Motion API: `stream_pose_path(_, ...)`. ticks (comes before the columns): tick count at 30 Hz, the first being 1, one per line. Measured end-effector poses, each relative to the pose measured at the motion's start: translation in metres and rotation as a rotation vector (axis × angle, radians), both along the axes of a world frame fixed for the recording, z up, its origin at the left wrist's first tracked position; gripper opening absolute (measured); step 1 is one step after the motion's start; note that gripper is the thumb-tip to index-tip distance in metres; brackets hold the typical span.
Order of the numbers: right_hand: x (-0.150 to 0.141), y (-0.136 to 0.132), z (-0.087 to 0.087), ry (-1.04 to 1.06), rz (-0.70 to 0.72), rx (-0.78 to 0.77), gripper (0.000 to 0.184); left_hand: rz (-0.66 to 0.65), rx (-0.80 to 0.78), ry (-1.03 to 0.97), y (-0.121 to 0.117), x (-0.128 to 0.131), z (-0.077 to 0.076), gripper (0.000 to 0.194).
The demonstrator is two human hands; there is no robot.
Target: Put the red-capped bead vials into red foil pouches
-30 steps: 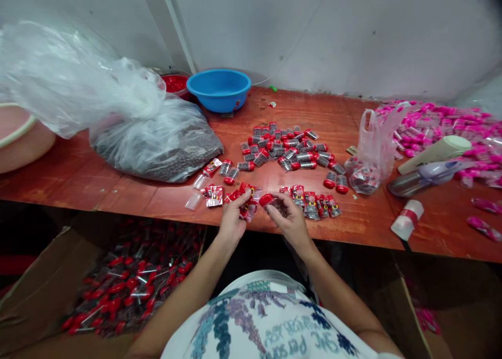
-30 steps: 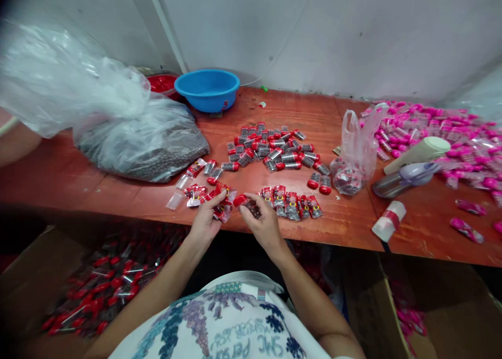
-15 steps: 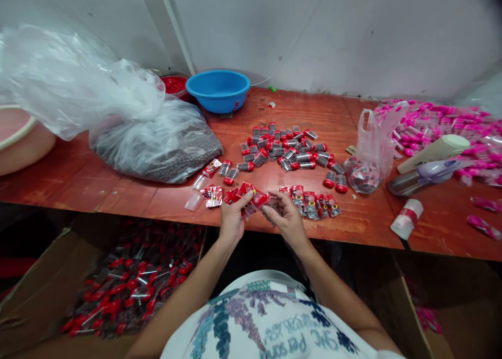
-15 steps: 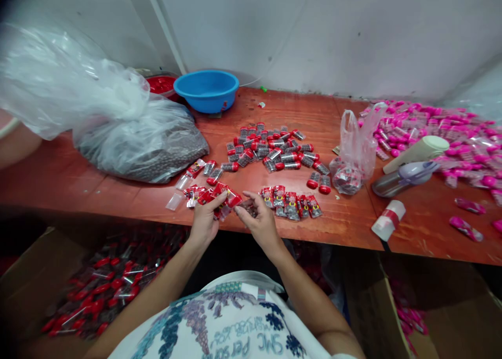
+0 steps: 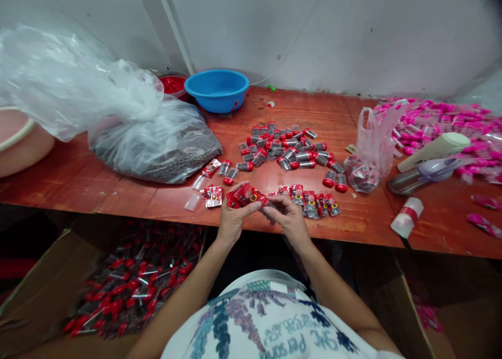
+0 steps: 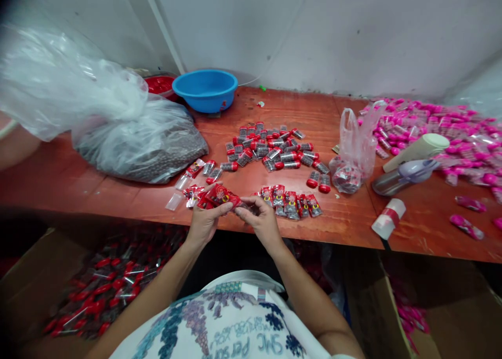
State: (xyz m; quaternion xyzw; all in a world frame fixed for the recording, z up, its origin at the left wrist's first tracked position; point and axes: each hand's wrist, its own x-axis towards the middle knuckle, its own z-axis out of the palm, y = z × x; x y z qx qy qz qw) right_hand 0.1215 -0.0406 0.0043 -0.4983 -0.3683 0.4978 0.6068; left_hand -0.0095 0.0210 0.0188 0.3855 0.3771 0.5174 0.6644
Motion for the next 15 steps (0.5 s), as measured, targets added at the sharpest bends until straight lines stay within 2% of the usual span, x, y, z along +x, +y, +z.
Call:
stream_pose_path(4, -0.0023, -0.0019, -0.0002, 0.012, -0.013, 0.018, 0.025, -0.043, -0.009, 0.007, -0.0018, -0.0022, 0.0032, 0.058)
stream_pose_path(9, -0.0043, -0.0034, -0.0056, -0.215, -0.119, 0.114, 0.024, -0.062, -0.081, 0.024, -0.0066, 0.0009, 0.0062, 0.061)
stream_pose_path(15, -0.0017, -0.0053, -0.0055, -0.455, -0.149, 0.212, 0.027, -0.004, -0.069, 0.116, -0.0067, 0.0017, 0.0038, 0.055)
